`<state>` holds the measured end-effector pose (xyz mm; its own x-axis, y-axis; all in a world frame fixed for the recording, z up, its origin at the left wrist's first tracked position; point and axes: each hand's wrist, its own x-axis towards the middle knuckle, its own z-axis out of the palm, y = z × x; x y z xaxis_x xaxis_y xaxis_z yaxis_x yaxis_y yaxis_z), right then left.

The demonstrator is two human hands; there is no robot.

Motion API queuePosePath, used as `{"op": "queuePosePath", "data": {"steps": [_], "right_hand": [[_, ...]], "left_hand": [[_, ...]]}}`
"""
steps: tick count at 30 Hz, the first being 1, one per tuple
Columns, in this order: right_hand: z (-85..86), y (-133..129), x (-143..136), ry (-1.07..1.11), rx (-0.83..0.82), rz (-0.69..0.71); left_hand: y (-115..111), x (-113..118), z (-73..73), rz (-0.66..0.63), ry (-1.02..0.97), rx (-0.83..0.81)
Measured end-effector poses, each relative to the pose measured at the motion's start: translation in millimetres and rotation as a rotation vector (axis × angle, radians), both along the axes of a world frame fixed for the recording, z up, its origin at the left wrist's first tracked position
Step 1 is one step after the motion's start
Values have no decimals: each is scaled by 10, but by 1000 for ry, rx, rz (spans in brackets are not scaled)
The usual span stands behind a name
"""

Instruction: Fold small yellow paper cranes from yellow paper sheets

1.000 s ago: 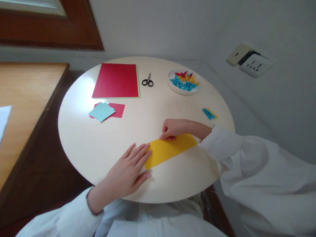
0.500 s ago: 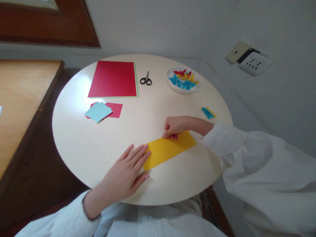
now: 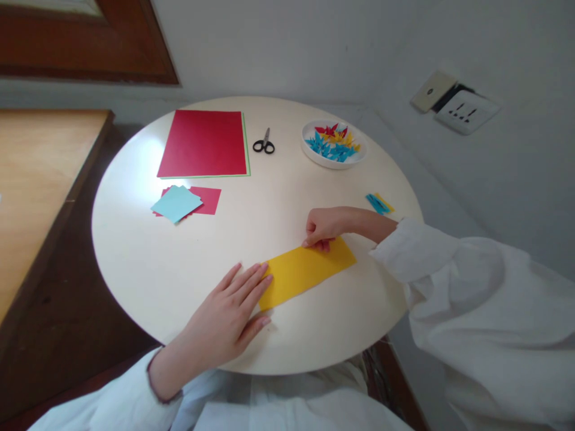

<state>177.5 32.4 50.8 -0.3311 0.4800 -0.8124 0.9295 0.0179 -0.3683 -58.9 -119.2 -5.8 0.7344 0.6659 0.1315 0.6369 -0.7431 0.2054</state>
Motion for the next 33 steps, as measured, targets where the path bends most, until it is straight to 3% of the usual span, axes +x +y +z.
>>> {"op": "queuePosePath", "data": {"steps": [10,33], "right_hand": [[53,48,195,7,1,-50],[51,119,404,-87,82,20]], "left_hand": [[5,-5,-10,-3,9,28],[13,-15,-25,-11,44,35]]}}
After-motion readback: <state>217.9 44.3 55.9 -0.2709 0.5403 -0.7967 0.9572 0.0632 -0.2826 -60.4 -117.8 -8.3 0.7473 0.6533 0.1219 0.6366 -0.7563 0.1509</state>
